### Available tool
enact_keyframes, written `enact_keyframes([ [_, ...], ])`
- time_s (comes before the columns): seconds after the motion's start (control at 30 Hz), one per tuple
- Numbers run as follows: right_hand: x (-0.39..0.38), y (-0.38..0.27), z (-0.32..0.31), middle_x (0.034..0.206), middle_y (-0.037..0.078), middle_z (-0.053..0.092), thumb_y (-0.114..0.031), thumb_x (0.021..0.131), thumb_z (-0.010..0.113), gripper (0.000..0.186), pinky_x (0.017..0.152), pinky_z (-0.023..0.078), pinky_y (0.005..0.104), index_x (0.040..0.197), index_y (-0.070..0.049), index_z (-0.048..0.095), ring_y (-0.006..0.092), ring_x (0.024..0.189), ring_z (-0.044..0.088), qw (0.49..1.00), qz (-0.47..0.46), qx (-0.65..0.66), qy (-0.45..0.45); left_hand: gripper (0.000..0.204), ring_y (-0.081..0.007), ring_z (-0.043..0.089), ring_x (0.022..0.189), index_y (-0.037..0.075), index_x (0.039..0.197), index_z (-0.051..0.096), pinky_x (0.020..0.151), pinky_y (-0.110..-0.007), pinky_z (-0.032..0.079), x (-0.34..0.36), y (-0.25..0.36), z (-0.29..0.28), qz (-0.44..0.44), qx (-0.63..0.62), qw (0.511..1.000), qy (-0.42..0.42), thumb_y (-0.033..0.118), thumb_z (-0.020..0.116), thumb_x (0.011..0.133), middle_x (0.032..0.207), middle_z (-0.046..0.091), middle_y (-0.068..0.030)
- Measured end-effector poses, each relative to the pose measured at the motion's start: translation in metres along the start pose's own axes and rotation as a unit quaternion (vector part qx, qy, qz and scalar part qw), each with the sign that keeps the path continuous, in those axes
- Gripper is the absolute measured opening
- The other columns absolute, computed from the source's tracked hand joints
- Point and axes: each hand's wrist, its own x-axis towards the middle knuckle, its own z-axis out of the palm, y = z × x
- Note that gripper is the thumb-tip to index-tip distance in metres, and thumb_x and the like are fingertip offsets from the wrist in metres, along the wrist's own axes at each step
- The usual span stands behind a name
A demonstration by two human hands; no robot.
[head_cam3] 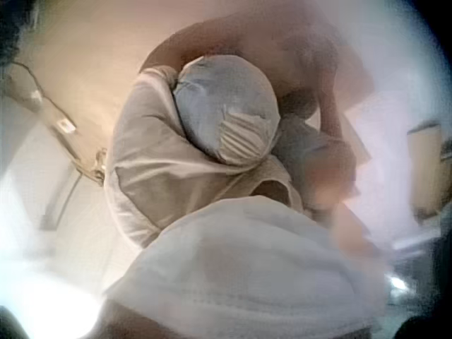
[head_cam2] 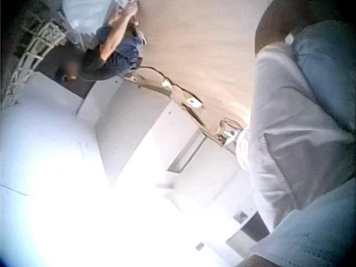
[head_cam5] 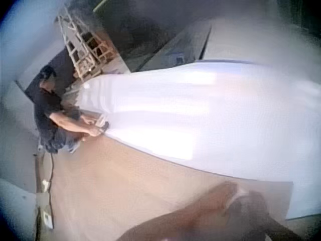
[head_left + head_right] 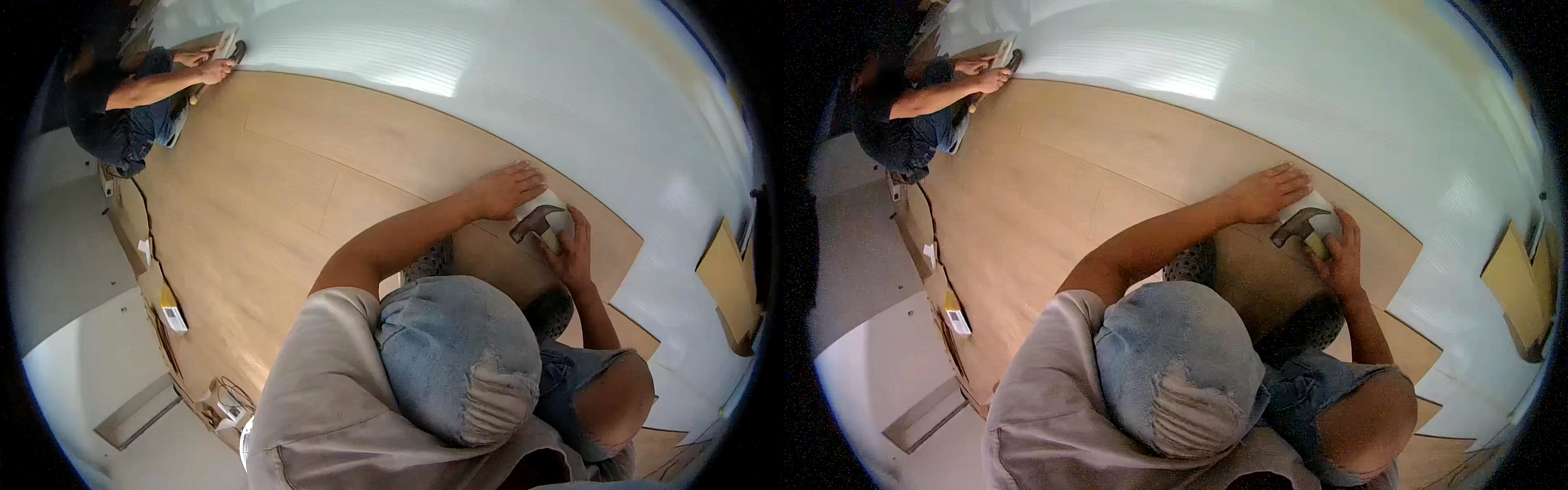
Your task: The person installs light-colored laminate flooring planks over a white underlayment. They position each plank, use a tapping block and hammer to secure the joints, and occasionally pick up new planks from a nearby stack.
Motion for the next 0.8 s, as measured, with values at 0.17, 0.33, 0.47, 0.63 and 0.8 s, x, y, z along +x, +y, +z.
enact_keyframes([
  [0.17,-0.006,-0.023,-0.045,0.107,0.027,0.068,-0.026,0.084,0.078,0.037,0.079,0.055,0.0511,0.104,-0.003,0.058,0.0436,0.097,0.068,0.954,0.217,-0.016,-0.204,0.092,-0.0366,0.037,0.144,0.001,0.152,0.037,0.124,-0.047,0.025,-0.034,-0.043,0.0,-0.068,0.027,0.997,-0.031,0.025,0.083,0.076,0.154,0.041,-0.0184],
  [0.33,-0.045,0.002,-0.106,0.081,0.024,0.07,-0.027,0.089,0.074,0.031,0.065,0.054,0.0503,0.106,-0.004,0.059,0.0435,0.076,0.069,0.939,0.248,-0.156,-0.181,0.104,-0.0329,0.046,0.136,0.0,0.146,0.044,0.121,-0.041,0.03,-0.111,-0.159,-0.07,-0.207,0.048,0.974,-0.072,0.026,0.094,0.059,0.146,0.05,-0.0171],
  [0.47,-0.039,0.026,-0.142,0.077,0.024,0.067,-0.028,0.09,0.072,0.03,0.062,0.052,0.0515,0.099,-0.003,0.058,0.0452,0.073,0.067,0.92,0.246,-0.216,-0.214,0.117,-0.0347,0.042,0.139,0.003,0.151,0.038,0.121,-0.045,0.033,-0.156,-0.258,-0.12,-0.32,0.078,0.929,-0.169,0.023,0.097,0.051,0.151,0.043,-0.0184],
  [0.63,0.051,0.006,-0.162,0.079,0.023,0.068,-0.029,0.088,0.073,0.033,0.067,0.053,0.0531,0.102,-0.003,0.058,0.0437,0.075,0.067,0.891,0.197,-0.29,-0.29,0.123,-0.0318,0.04,0.141,0.011,0.155,0.032,0.121,-0.044,0.039,-0.195,-0.327,-0.13,-0.364,0.138,0.914,-0.116,0.011,0.096,0.051,0.156,0.038,-0.01],
  [0.8,0.148,-0.017,-0.141,0.078,0.023,0.068,-0.027,0.088,0.071,0.032,0.068,0.053,0.0529,0.104,-0.003,0.058,0.0436,0.075,0.068,0.902,0.125,-0.257,-0.323,0.123,-0.0364,0.037,0.143,0.013,0.153,0.038,0.12,-0.049,0.036,-0.234,-0.371,-0.116,-0.327,0.114,0.933,-0.096,0.016,0.097,0.046,0.153,0.04,-0.0158],
])
